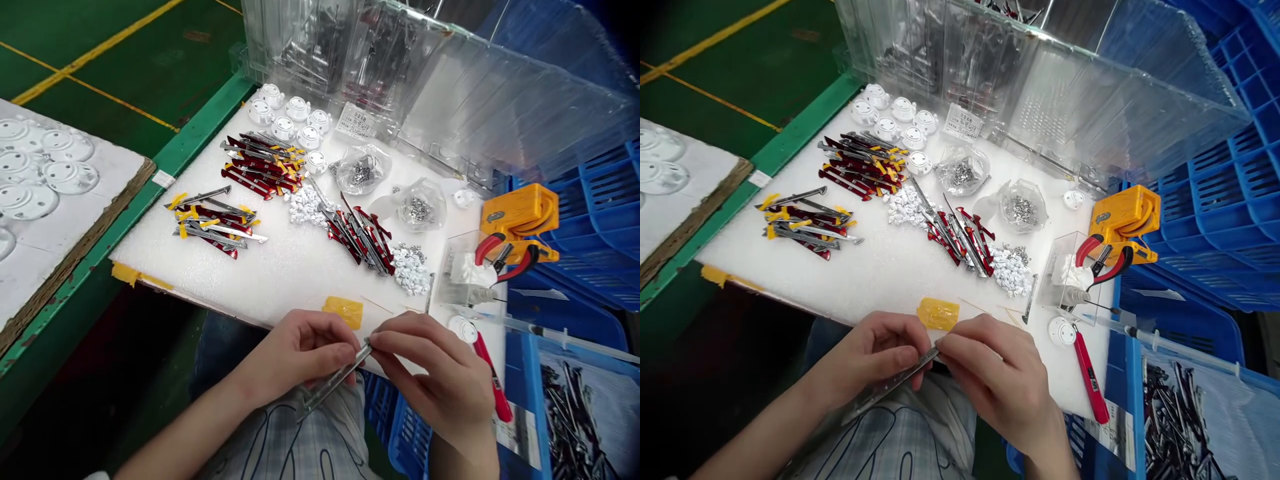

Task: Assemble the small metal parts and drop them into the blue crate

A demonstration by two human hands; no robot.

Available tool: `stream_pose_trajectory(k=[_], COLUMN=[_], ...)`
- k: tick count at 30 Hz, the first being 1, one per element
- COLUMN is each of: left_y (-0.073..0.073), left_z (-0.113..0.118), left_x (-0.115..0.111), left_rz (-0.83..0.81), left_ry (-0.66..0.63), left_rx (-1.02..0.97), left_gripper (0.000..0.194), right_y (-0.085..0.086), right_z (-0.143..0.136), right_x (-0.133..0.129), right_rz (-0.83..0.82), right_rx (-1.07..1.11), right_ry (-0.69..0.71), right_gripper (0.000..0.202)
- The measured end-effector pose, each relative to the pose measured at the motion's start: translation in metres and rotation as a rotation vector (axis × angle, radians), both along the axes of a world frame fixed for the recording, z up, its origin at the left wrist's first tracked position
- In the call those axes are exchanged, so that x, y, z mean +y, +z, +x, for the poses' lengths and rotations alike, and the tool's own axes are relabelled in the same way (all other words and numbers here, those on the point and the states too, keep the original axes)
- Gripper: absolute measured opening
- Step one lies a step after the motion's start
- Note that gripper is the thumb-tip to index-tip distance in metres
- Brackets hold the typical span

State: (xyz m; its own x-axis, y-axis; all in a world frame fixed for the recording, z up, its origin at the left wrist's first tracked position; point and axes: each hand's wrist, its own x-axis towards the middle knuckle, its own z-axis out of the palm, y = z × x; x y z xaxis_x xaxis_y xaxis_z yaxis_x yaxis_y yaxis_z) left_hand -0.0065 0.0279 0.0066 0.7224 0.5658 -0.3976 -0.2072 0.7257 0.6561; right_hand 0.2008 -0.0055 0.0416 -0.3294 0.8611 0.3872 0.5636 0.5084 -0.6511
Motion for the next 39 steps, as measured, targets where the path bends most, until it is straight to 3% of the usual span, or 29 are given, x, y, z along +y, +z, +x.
stream_pose_trajectory(k=[3, 6, 11, 15, 19, 24, 32, 36, 39], left_y=[0.005, 0.012, 0.019, 0.021, 0.02, 0.019, 0.014, 0.014, 0.013], left_z=[0.002, 0.005, 0.005, 0.003, 0.001, 0.0, -0.001, 0.004, 0.008], left_x=[-0.009, -0.016, -0.023, -0.025, -0.028, -0.028, -0.018, -0.019, -0.022], left_rz=[0.095, 0.365, 0.973, 1.165, 1.243, 1.195, 0.601, 0.358, 0.338], left_ry=[0.063, 0.159, 0.389, 0.39, 0.363, 0.365, 0.175, 0.289, 0.4], left_rx=[0.07, 0.228, 0.454, 0.556, 0.614, 0.532, 0.246, 0.164, 0.15], left_gripper=[0.029, 0.008, 0.016, 0.015, 0.017, 0.017, 0.008, 0.016, 0.027], right_y=[-0.01, -0.019, -0.023, -0.022, -0.024, -0.025, -0.028, -0.029, -0.03], right_z=[-0.003, -0.009, -0.017, -0.02, -0.022, -0.022, -0.021, -0.026, -0.029], right_x=[-0.01, -0.022, -0.034, -0.036, -0.038, -0.038, -0.034, -0.032, -0.034], right_rz=[-0.063, -0.134, -0.249, -0.251, -0.256, -0.272, -0.381, -0.379, -0.388], right_rx=[0.146, 0.343, 0.513, 0.508, 0.519, 0.56, 0.619, 0.601, 0.571], right_ry=[-0.098, -0.215, -0.232, -0.204, -0.21, -0.201, -0.162, -0.186, -0.16], right_gripper=[0.037, 0.034, 0.016, 0.019, 0.019, 0.015, 0.004, 0.022, 0.017])
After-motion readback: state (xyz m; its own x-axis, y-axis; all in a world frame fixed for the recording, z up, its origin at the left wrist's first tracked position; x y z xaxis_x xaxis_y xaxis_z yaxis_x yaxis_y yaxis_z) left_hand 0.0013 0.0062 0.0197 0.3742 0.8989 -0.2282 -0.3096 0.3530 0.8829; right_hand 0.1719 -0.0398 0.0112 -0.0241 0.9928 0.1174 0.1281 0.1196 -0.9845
